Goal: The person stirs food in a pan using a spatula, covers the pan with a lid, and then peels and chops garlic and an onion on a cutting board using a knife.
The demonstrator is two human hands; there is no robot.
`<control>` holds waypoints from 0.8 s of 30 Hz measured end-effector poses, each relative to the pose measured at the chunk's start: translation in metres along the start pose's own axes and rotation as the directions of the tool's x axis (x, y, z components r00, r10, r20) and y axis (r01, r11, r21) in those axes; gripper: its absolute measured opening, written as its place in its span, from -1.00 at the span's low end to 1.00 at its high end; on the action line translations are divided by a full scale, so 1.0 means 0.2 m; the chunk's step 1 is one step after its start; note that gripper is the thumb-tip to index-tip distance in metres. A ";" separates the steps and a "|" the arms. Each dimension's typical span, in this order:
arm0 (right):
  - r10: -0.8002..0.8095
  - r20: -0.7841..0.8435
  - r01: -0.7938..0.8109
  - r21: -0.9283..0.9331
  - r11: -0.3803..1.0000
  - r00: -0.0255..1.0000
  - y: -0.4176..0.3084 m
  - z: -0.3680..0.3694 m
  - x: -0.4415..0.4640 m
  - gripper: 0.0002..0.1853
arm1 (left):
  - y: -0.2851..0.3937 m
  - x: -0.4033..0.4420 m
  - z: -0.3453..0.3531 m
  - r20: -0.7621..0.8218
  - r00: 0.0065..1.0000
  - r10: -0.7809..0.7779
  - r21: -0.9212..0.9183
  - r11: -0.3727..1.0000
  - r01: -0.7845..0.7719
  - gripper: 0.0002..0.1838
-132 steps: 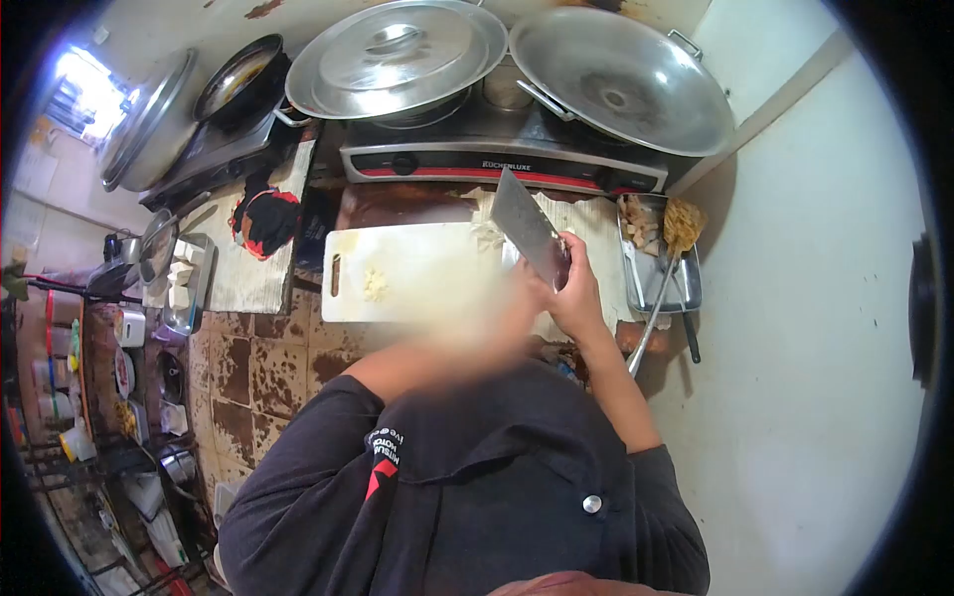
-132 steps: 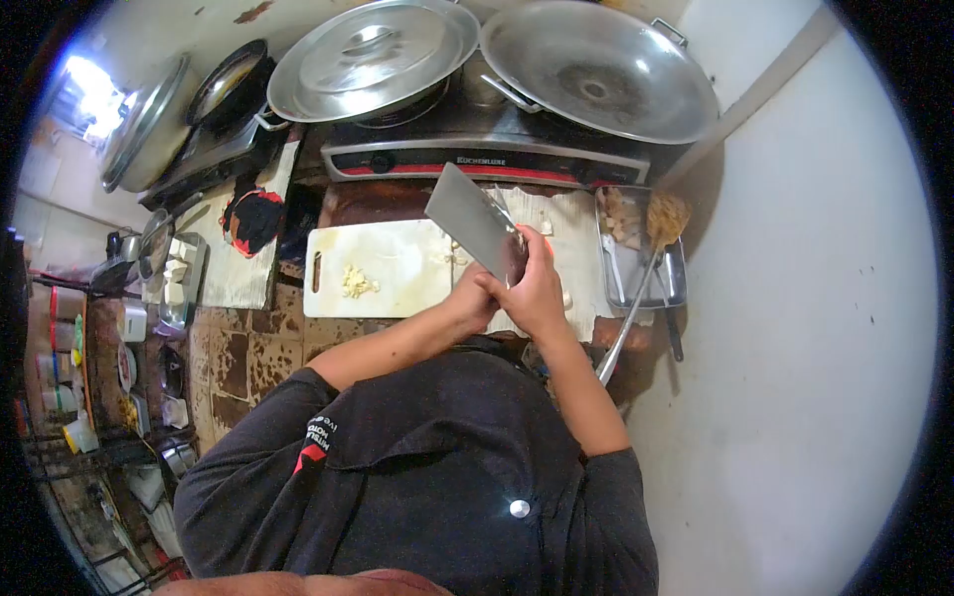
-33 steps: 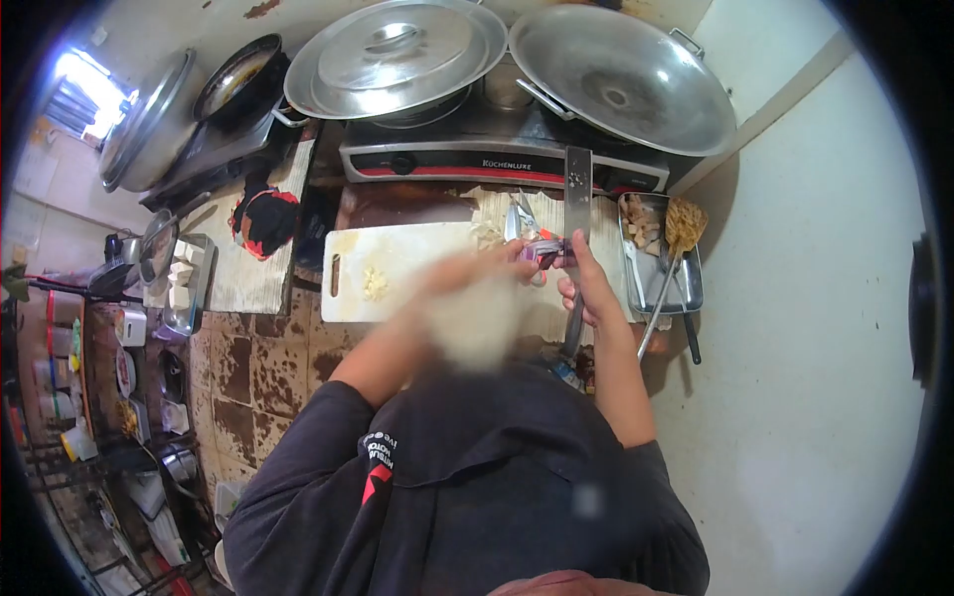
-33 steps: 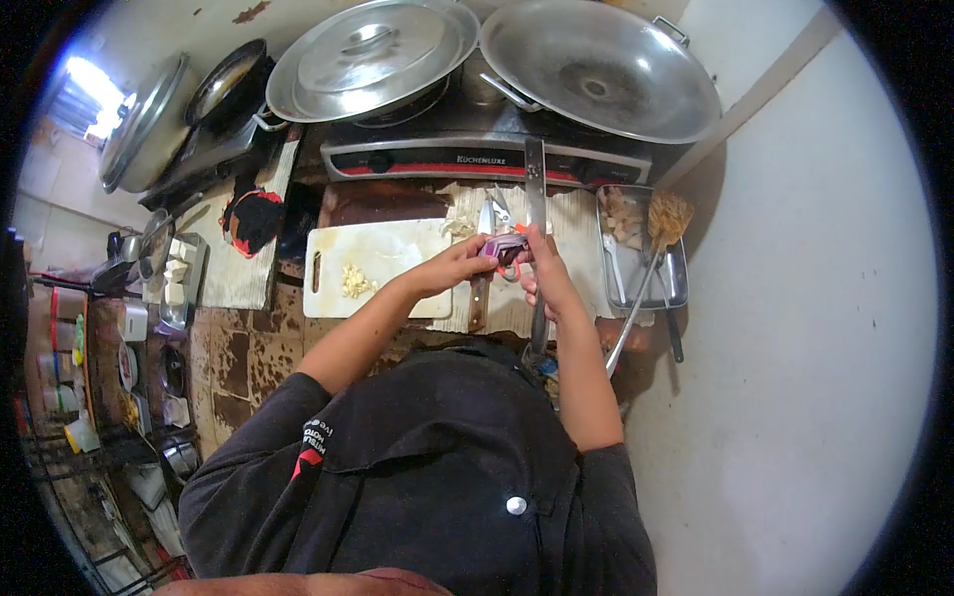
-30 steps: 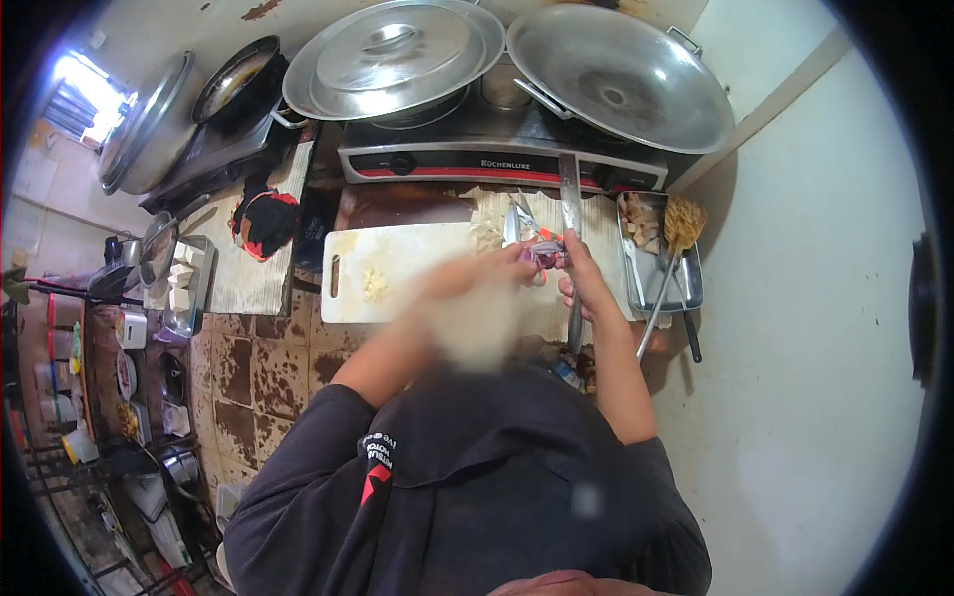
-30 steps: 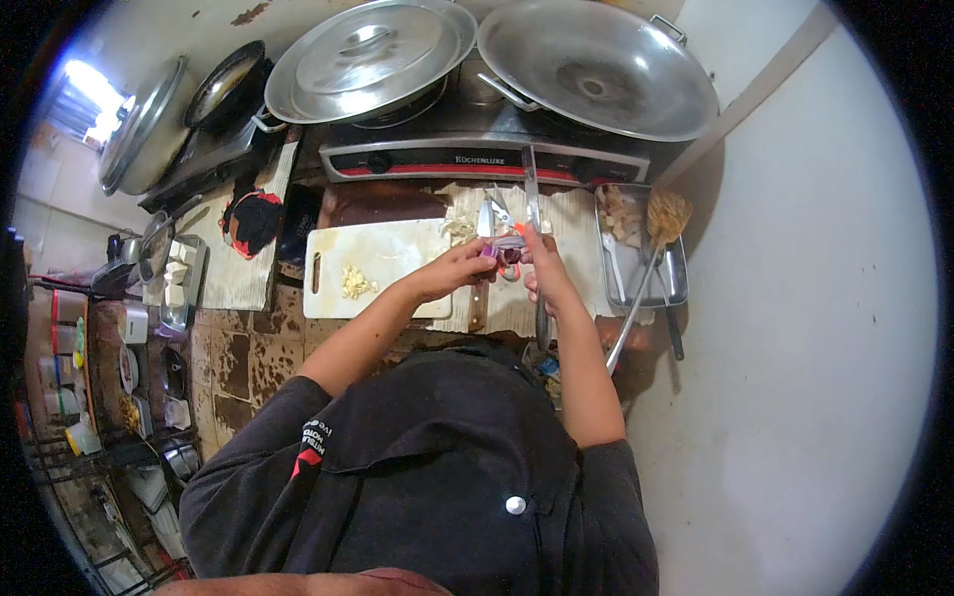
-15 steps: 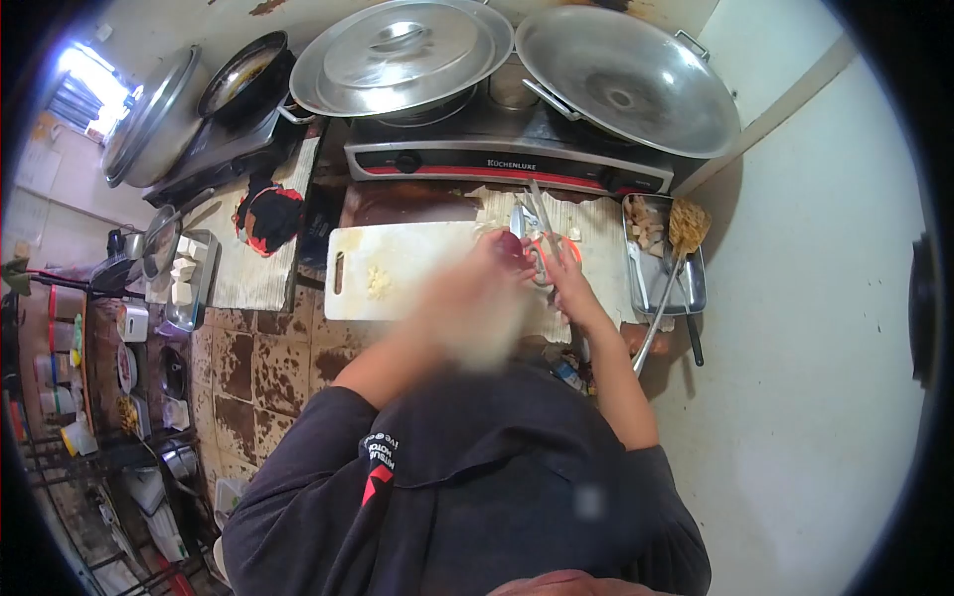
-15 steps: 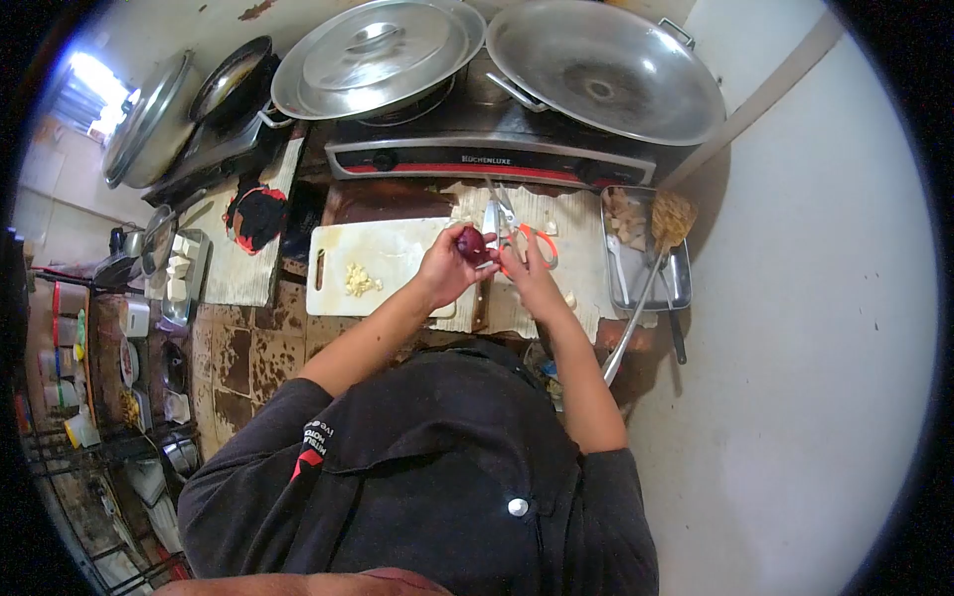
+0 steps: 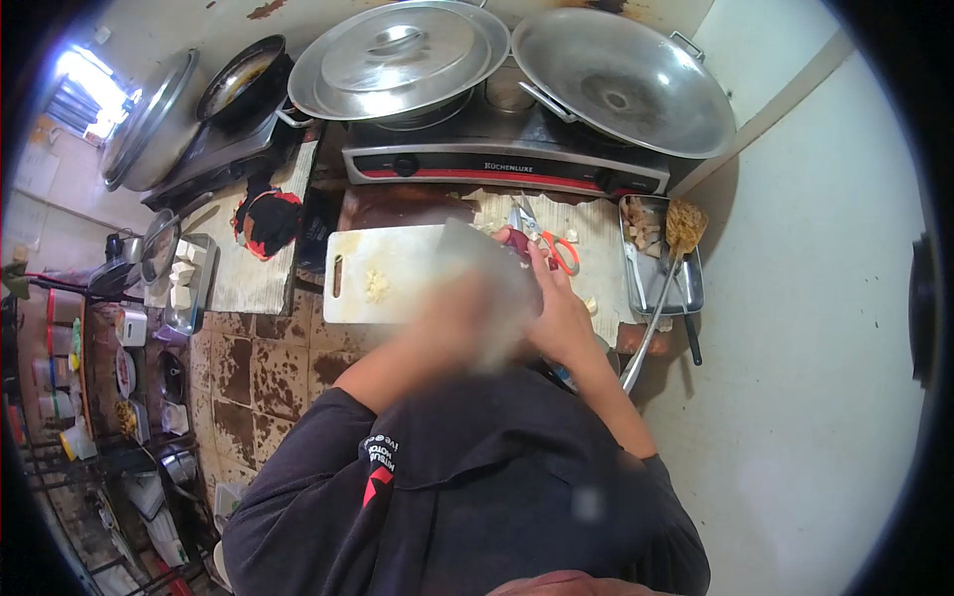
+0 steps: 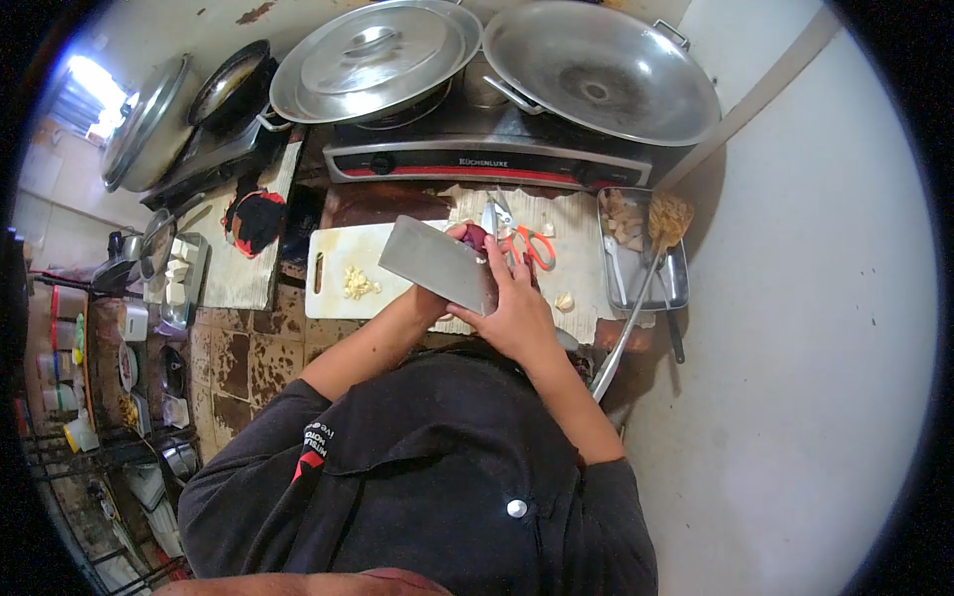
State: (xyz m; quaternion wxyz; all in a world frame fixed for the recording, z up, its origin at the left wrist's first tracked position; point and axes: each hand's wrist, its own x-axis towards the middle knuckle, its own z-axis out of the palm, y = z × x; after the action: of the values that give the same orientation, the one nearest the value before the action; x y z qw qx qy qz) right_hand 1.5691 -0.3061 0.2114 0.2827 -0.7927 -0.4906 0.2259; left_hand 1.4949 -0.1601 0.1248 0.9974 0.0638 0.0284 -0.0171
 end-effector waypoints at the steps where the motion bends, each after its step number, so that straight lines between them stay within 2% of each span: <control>1: -0.006 -0.022 0.006 -0.042 0.999 1.000 -0.01 0.00 0.00 0.03 | -0.02 0.00 0.00 0.103 0.995 0.020 -0.060 0.998 -0.014 -0.40; 2: -0.012 -0.034 0.011 -0.036 0.999 0.999 -0.01 0.02 0.00 0.02 | -0.03 0.00 0.01 0.203 0.978 0.046 -0.120 0.992 -0.022 -0.41; 4: -0.023 -0.059 0.022 -0.025 0.999 0.998 0.01 0.05 0.00 -0.01 | -0.07 -0.01 0.05 -0.012 0.989 0.146 0.036 0.989 -0.146 -0.45; 7: 0.051 -0.078 -0.050 0.017 0.999 0.996 0.01 0.04 0.03 -0.06 | -0.13 0.00 0.11 -0.291 0.893 0.345 0.304 0.918 -0.255 -0.51; 8: -0.029 -0.126 0.032 0.023 0.999 0.992 0.06 0.07 0.05 -0.10 | -0.13 -0.01 0.11 -0.365 0.833 0.417 0.395 0.879 -0.266 -0.53; 10: -0.183 -0.223 0.192 0.023 0.981 0.958 0.21 0.15 0.09 -0.17 | -0.11 0.01 -0.02 -0.312 0.850 0.424 0.418 0.865 -0.278 -0.56; 11: -0.012 -0.053 0.029 0.340 0.940 0.999 0.22 0.11 0.10 -0.23 | -0.09 0.01 -0.01 -0.285 0.858 0.427 0.429 0.858 -0.284 -0.57; 12: 0.102 0.164 -0.180 0.589 0.788 0.981 0.22 0.05 0.10 -0.28 | -0.08 0.03 0.00 -0.335 0.849 0.409 0.359 0.888 -0.287 -0.58; 13: 0.141 0.394 -0.403 0.734 0.547 0.908 0.21 0.01 0.10 -0.33 | -0.08 0.04 0.07 -0.384 0.837 0.391 0.286 0.912 -0.295 -0.60; 14: 0.154 0.405 -0.431 0.799 0.419 0.901 0.19 0.01 0.09 -0.40 | -0.08 0.02 0.17 -0.405 0.825 0.394 0.303 0.909 -0.285 -0.60; 16: 0.152 0.416 -0.441 0.808 0.391 0.897 0.20 -0.01 0.09 -0.40 | -0.08 0.00 0.28 -0.385 0.831 0.402 0.351 0.896 -0.271 -0.61; 17: 0.152 0.420 -0.446 0.812 0.376 0.894 0.21 -0.01 0.10 -0.40 | -0.08 0.01 0.22 -0.384 0.818 0.429 0.392 0.877 -0.276 -0.60; 19: 0.186 0.391 -0.432 0.798 0.419 0.902 0.23 0.00 0.11 -0.36 | -0.08 0.03 0.08 -0.377 0.793 0.479 0.471 0.836 -0.281 -0.60; 22: 0.156 0.376 -0.400 0.763 0.508 0.913 0.24 -0.02 0.10 -0.26 | -0.06 0.04 0.10 -0.479 0.788 0.386 0.331 0.911 -0.245 -0.60; 23: 0.134 0.378 -0.387 0.747 0.540 0.916 0.24 -0.03 0.08 -0.21 | -0.06 0.04 0.12 -0.451 0.794 0.407 0.350 0.899 -0.262 -0.60; 24: 0.077 0.258 -0.248 0.739 0.626 0.963 0.24 0.00 0.08 -0.17 | -0.06 0.05 0.15 -0.423 0.800 0.426 0.367 0.887 -0.279 -0.59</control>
State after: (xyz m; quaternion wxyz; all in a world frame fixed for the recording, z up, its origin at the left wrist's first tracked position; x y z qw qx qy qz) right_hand 1.6071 -0.3079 0.1784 0.5180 -0.6124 -0.3008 0.5158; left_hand 1.5051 -0.1770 0.1526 0.9218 0.2139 0.2663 0.1835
